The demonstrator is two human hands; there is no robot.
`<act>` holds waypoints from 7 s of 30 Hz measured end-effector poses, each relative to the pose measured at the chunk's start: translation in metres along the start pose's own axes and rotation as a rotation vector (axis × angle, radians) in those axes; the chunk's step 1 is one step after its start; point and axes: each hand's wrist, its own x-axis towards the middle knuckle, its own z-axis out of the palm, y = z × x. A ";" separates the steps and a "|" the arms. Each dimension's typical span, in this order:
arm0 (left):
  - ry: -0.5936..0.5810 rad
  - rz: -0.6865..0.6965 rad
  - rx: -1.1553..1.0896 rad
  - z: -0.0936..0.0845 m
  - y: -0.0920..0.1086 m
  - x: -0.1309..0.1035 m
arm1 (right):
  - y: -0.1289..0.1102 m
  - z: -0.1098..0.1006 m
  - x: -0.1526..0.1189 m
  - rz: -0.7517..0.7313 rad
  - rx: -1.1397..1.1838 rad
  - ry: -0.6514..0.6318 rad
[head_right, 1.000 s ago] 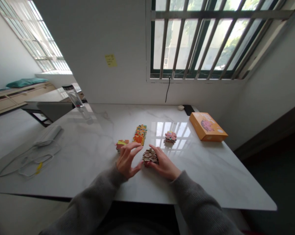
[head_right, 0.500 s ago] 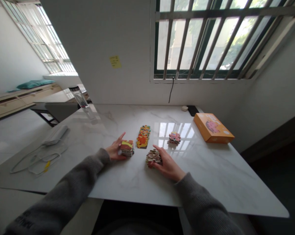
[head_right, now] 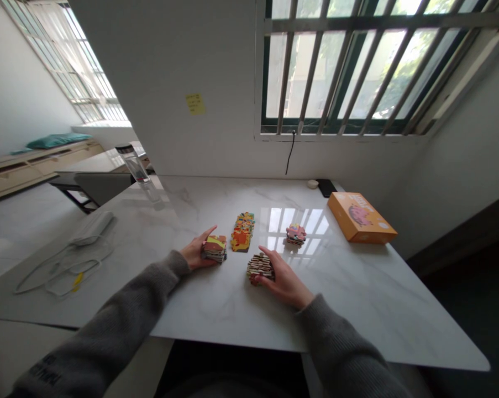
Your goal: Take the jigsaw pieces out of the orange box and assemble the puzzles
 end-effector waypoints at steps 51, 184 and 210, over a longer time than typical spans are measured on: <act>-0.449 0.020 0.765 -0.077 0.059 0.052 | 0.002 0.001 0.000 -0.016 -0.063 -0.004; 0.134 0.361 0.076 0.086 0.058 -0.009 | 0.081 -0.078 0.061 0.335 -0.359 0.687; 0.149 0.381 0.045 0.087 0.055 -0.007 | -0.016 0.007 0.025 -0.362 -0.345 0.070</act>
